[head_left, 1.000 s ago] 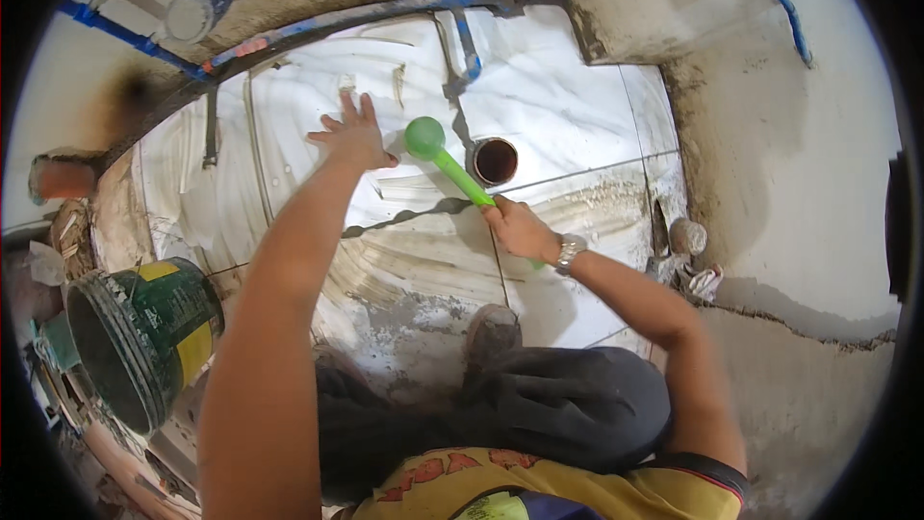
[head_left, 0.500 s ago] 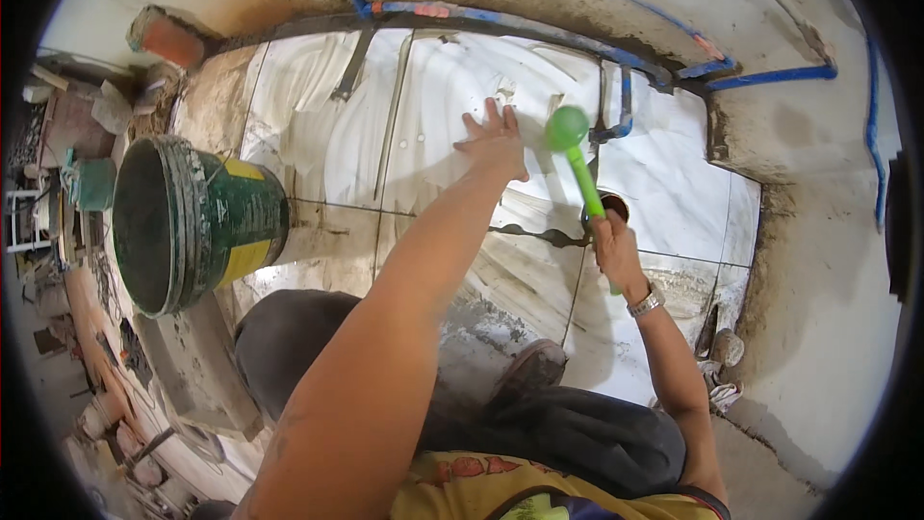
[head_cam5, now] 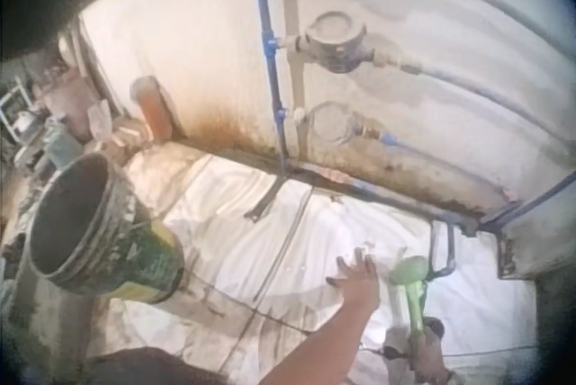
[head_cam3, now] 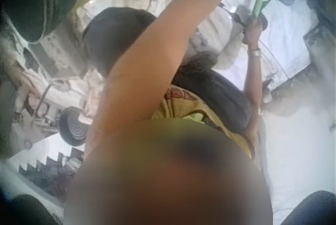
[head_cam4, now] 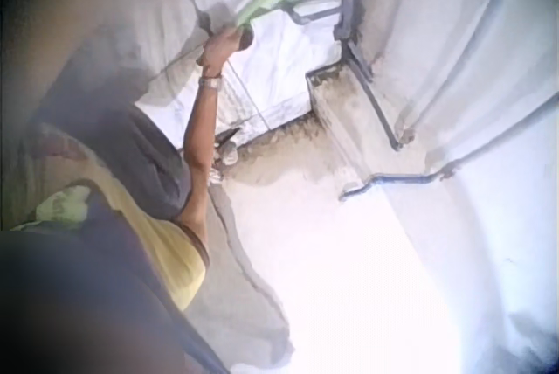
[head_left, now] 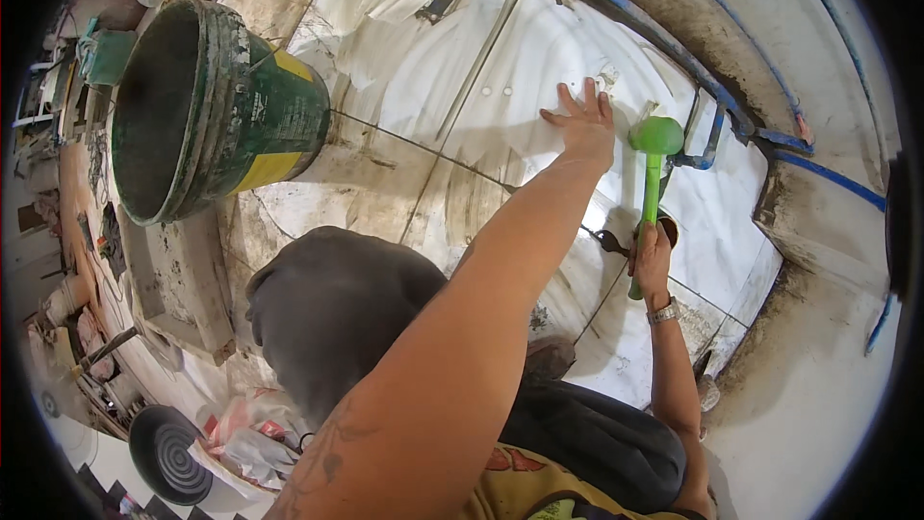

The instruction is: The person wipes grout from tiles with a sponge and a bucket of water, then taps the tiles into place with a rubber mallet.

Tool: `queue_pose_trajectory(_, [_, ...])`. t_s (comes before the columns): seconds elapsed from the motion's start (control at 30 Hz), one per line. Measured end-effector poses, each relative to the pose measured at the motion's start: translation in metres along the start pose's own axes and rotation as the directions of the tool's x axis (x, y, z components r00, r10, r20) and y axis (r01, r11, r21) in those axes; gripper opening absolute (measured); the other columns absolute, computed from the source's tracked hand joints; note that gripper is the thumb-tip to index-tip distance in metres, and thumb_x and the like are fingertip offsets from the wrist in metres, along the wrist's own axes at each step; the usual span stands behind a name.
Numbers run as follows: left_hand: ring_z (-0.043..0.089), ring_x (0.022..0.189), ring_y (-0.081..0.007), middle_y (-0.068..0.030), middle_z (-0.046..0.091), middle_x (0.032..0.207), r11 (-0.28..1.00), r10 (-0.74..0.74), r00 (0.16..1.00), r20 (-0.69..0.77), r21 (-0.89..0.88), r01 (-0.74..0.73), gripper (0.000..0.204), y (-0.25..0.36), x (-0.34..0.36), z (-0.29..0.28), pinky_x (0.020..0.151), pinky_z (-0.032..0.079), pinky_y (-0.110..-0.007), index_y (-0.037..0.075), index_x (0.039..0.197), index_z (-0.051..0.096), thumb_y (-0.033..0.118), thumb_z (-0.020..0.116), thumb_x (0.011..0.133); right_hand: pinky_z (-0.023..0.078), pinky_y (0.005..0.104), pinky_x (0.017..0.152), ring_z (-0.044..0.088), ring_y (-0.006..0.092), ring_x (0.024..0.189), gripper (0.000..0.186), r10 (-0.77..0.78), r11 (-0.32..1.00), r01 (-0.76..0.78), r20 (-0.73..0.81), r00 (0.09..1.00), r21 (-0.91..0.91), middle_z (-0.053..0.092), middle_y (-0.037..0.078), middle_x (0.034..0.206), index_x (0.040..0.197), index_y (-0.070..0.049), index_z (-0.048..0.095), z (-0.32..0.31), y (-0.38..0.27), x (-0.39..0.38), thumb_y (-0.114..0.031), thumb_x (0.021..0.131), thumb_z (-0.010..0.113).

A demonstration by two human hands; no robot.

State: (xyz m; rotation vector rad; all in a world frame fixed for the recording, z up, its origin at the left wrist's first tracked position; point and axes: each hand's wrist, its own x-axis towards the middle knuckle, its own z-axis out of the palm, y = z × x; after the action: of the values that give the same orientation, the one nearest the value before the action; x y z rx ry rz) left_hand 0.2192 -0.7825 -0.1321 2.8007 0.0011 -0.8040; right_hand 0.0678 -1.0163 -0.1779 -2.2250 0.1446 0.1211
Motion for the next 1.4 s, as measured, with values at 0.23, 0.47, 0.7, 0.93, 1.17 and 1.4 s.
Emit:
queue_pose_trajectory(0.23, [0.011, 0.15, -0.0598, -0.0148, 0.002, 0.173, 1.0, 0.0, 1.0, -0.029, -0.004, 0.0, 0.136, -0.007, -0.002, 0.002, 0.102, 0.037, -0.082, 0.01, 0.166, 0.011, 0.043, 0.095, 0.064, 0.046, 0.0416, 0.049, 0.055, 0.0247, 0.051, 0.022, 0.193, 0.918, -0.201, 0.058, 0.979, 0.342, 0.056, 0.008, 0.062, 0.108, -0.005, 0.062, -0.011, -0.072, 0.025, -0.025, 0.1, 0.058])
queue_pose_trajectory(0.47, [0.011, 0.149, -0.0621, -0.0179, -0.002, 0.172, 0.991, 0.031, 0.994, 0.104, 0.123, -0.044, 0.139, 0.01, -0.007, -0.023, 0.101, 0.046, -0.074, 0.008, 0.165, 0.006, 0.05, 0.093, 0.065, 0.051, 0.053, 0.066, 0.065, 0.0416, 0.073, 0.034, 0.309, 0.945, -0.311, 0.037, 0.95, 0.103, 0.066, 0.022, 0.077, 0.109, -0.001, 0.06, -0.008, -0.123, 0.064, -0.032, 0.106, 0.048])
queue_pose_trajectory(0.7, [0.012, 0.148, -0.0626, -0.0175, -0.005, 0.171, 0.988, 0.019, 0.991, 0.13, 0.146, -0.039, 0.141, 0.012, 0.0, -0.022, 0.102, 0.046, -0.073, 0.007, 0.165, 0.005, 0.049, 0.094, 0.064, 0.051, 0.0481, 0.061, 0.065, 0.0354, 0.067, 0.036, 0.18, 0.983, -0.179, -0.026, 0.983, 0.031, 0.066, 0.019, 0.073, 0.109, -0.001, 0.06, -0.001, -0.104, 0.08, -0.034, 0.105, 0.048])
queue_pose_trajectory(0.93, [0.013, 0.147, -0.0641, -0.02, -0.006, 0.171, 0.985, 0.01, 0.989, 0.15, 0.172, -0.036, 0.14, 0.02, -0.001, -0.029, 0.102, 0.047, -0.073, 0.006, 0.165, 0.006, 0.05, 0.094, 0.064, 0.051, 0.0432, 0.055, 0.065, 0.0293, 0.061, 0.038, 0.131, 0.991, -0.13, -0.075, 0.989, 0.023, 0.066, 0.015, 0.07, 0.108, 0.0, 0.06, -0.001, -0.1, 0.087, -0.035, 0.105, 0.048])
queue_pose_trajectory(1.17, [0.009, 0.148, -0.0635, -0.0189, -0.007, 0.171, 0.949, 0.072, 0.99, 0.125, 0.297, -0.107, 0.137, 0.012, -0.001, -0.027, 0.098, 0.049, -0.074, 0.004, 0.164, 0.012, 0.051, 0.093, 0.064, 0.053, 0.0483, 0.061, 0.066, 0.036, 0.066, 0.039, 0.275, 0.913, -0.295, 0.107, 0.955, 0.281, 0.064, 0.02, 0.07, 0.109, 0.002, 0.06, -0.025, -0.164, 0.069, -0.034, 0.104, 0.046])
queue_pose_trajectory(1.4, [0.011, 0.151, -0.0579, -0.0161, -0.01, 0.171, 0.958, 0.111, 0.98, 0.167, 0.245, -0.15, 0.135, 0.012, 0.0, -0.034, 0.098, 0.051, -0.071, 0.0, 0.162, 0.013, 0.054, 0.091, 0.067, 0.051, 0.0545, 0.068, 0.066, 0.0491, 0.078, 0.042, 0.101, 0.994, -0.103, -0.066, 0.993, -0.023, 0.067, 0.029, 0.083, 0.111, 0.003, 0.06, 0.013, -0.084, 0.09, -0.036, 0.105, 0.046])
